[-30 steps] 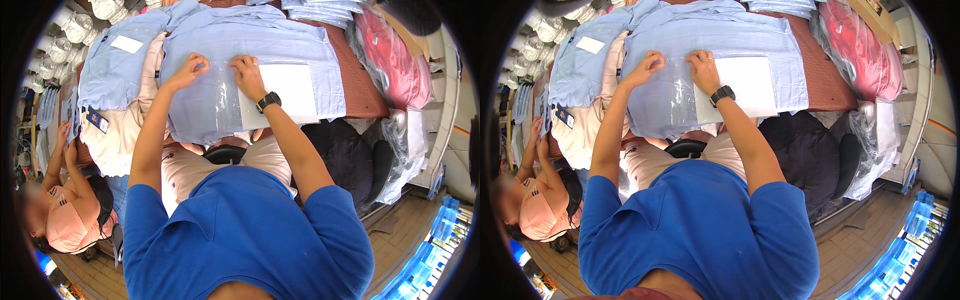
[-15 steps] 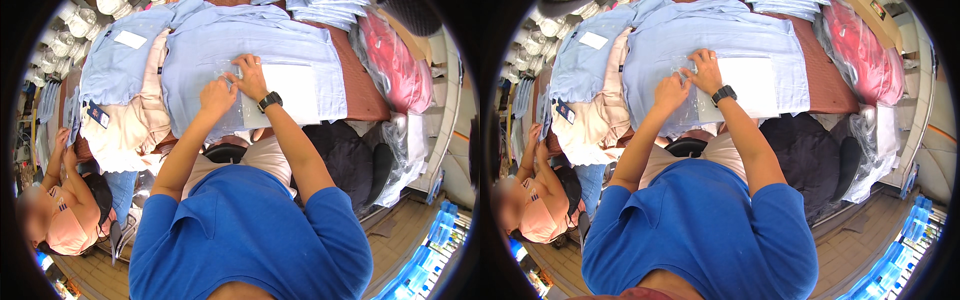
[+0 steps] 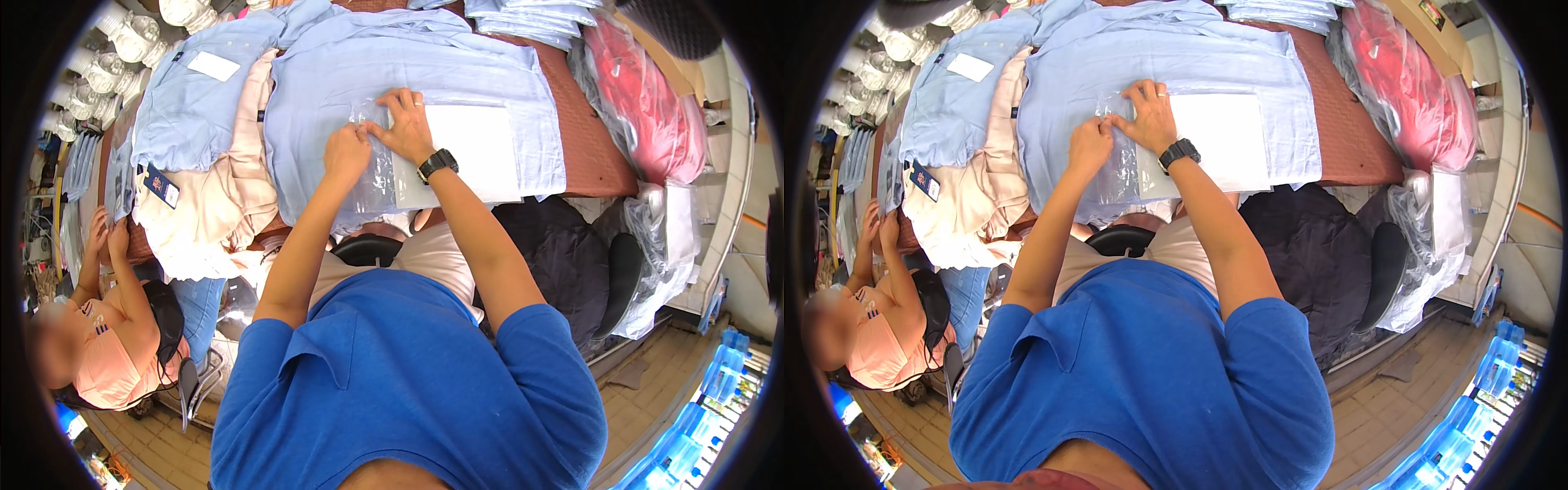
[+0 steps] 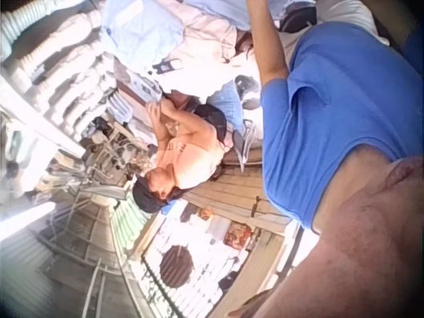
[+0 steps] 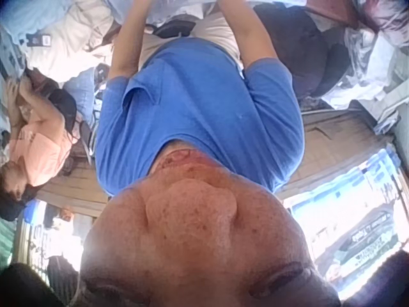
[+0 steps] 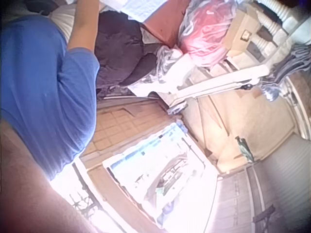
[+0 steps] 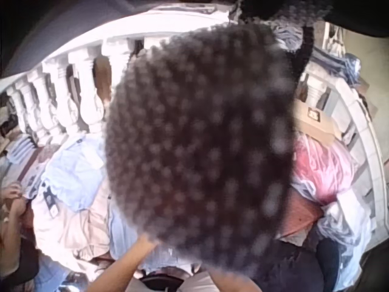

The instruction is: The person removes a shirt from a plastic bag, spreads it out on a table, uses a folding board to fold the shirt, and then places the folded shirt back into a plastic bag.

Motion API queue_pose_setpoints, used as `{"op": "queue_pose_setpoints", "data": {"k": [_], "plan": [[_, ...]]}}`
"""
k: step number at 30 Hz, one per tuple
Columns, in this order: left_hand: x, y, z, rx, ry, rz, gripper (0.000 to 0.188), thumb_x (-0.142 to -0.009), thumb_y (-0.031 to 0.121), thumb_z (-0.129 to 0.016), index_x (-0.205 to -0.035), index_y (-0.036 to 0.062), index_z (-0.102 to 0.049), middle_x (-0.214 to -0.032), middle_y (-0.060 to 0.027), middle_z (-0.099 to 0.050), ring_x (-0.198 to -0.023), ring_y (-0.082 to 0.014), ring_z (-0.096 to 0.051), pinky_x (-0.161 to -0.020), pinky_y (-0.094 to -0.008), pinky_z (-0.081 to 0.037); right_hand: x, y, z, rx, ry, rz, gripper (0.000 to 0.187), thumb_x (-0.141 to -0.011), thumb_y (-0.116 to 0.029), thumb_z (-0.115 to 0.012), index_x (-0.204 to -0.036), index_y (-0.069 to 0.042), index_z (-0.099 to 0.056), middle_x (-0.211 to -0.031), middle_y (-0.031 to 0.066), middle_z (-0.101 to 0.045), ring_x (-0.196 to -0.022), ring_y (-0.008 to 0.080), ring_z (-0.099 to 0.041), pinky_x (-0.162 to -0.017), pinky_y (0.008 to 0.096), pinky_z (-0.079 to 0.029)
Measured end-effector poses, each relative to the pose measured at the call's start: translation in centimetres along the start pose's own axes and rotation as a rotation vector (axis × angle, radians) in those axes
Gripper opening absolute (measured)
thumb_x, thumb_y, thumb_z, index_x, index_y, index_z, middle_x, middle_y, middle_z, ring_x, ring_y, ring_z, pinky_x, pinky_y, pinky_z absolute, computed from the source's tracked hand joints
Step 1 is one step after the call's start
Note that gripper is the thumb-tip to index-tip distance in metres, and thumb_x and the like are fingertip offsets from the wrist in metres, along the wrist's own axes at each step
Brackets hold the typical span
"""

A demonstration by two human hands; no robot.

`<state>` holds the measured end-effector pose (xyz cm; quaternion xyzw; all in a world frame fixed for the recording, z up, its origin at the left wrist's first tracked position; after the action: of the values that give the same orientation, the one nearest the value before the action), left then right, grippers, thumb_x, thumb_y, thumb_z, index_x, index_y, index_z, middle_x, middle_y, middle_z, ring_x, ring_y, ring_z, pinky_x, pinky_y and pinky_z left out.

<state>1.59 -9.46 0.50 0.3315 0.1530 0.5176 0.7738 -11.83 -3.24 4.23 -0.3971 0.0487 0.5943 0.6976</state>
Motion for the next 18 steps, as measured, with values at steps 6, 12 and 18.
{"op": "queue_pose_setpoints", "data": {"k": [6,12,18], "plan": [[-0.7,-1.5,0.9,0.215,-0.099,-0.032,0.030,-0.099,0.024,-0.055,-0.085,0.0001,-0.067,-0.069,-0.0147,-0.070,-0.057,-0.0260,-0.068,-0.060,-0.0397,-0.054,0.2,0.6,-0.1,-0.024,-0.004,-0.003,0.033,-0.083,-0.028,-0.078,-0.109,-0.010,-0.068,-0.117,0.0085,-0.056,-0.111,0.0339,-0.048,-0.096,0.0450,-0.044],[-1.7,-5.4,2.3,0.333,-0.299,0.037,0.024,-0.100,0.020,-0.056,-0.092,-0.0010,-0.064,-0.068,-0.0093,-0.069,-0.052,-0.0150,-0.065,-0.051,-0.0313,-0.050,0.1,0.2,-0.2,-0.020,-0.014,0.003,0.034,-0.083,-0.029,-0.079,-0.108,-0.010,-0.068,-0.117,0.0087,-0.056,-0.111,0.0336,-0.049,-0.096,0.0445,-0.045],[2.3,-0.9,4.7,0.271,-0.037,-0.217,0.038,-0.099,0.024,-0.061,-0.131,0.0059,-0.050,-0.076,-0.0144,-0.068,-0.064,-0.0273,-0.067,-0.060,-0.0391,-0.051,0.3,0.0,-0.1,0.036,-0.021,-0.004,0.041,-0.080,-0.036,-0.080,-0.109,-0.009,-0.067,-0.117,0.0095,-0.056,-0.111,0.0337,-0.049,-0.096,0.0447,-0.045]]}}
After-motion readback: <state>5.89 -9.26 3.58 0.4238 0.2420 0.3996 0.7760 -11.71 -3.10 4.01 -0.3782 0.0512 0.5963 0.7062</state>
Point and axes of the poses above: each hand's wrist, its own x-axis away from the middle knuckle, its own z-axis out of the back of the hand, y = z × x, the point moved 9 cm from there along -x, towards the middle knuckle
